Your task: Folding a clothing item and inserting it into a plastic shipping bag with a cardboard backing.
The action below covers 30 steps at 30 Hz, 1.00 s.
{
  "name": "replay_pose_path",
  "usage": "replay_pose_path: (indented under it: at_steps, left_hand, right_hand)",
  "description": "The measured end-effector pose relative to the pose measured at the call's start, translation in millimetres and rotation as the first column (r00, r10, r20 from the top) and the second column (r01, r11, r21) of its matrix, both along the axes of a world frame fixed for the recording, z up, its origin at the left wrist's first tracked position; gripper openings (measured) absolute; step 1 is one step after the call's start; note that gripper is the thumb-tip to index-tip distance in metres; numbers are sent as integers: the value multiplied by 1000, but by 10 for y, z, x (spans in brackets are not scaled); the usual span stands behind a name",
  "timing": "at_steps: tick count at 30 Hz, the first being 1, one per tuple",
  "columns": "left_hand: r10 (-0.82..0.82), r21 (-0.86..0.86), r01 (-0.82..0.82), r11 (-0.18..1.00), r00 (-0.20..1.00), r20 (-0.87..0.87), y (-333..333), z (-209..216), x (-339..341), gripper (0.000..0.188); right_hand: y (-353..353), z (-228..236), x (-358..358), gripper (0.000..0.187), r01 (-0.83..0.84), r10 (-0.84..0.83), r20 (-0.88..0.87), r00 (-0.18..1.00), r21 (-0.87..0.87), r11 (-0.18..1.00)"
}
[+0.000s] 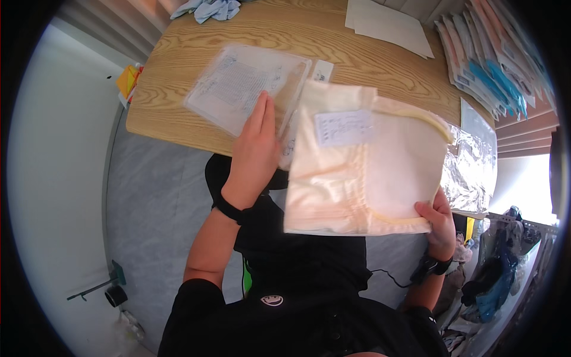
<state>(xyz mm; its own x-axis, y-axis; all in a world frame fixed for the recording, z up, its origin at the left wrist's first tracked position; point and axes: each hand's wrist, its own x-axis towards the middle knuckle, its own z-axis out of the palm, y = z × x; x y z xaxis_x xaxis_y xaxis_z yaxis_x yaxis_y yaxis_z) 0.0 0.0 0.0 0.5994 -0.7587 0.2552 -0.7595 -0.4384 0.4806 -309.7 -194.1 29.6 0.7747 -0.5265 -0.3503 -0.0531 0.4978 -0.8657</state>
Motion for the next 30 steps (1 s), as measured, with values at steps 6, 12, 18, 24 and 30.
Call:
replay_pose_path:
  at_steps: [6,12,18,24,30]
  left_hand:
    - [-132,17,131,991,959,250,67,77,-102,51]
    - [-237,31,237,971,939,249,36,96,-195,52]
    - [-270,57,264,963,948,167,56,201,-306,62]
    - [-268,96,258,961,957,110,43,239,-411,66]
    - [-274,62,274,960,962,-7,64,244,-434,80]
  right_hand:
    - [158,-49,154,58,-35,32,-111,993,-22,999]
    - [58,-136,173,56,21,-24,-66,998,-53,998]
    - [65,-208,188,54,135,-139,-61,988,-64,989]
    - [95,-297,165,46,155,-160,-98,982,-51,987]
    - [275,-268,249,37,237,-234,-123,964,10,971]
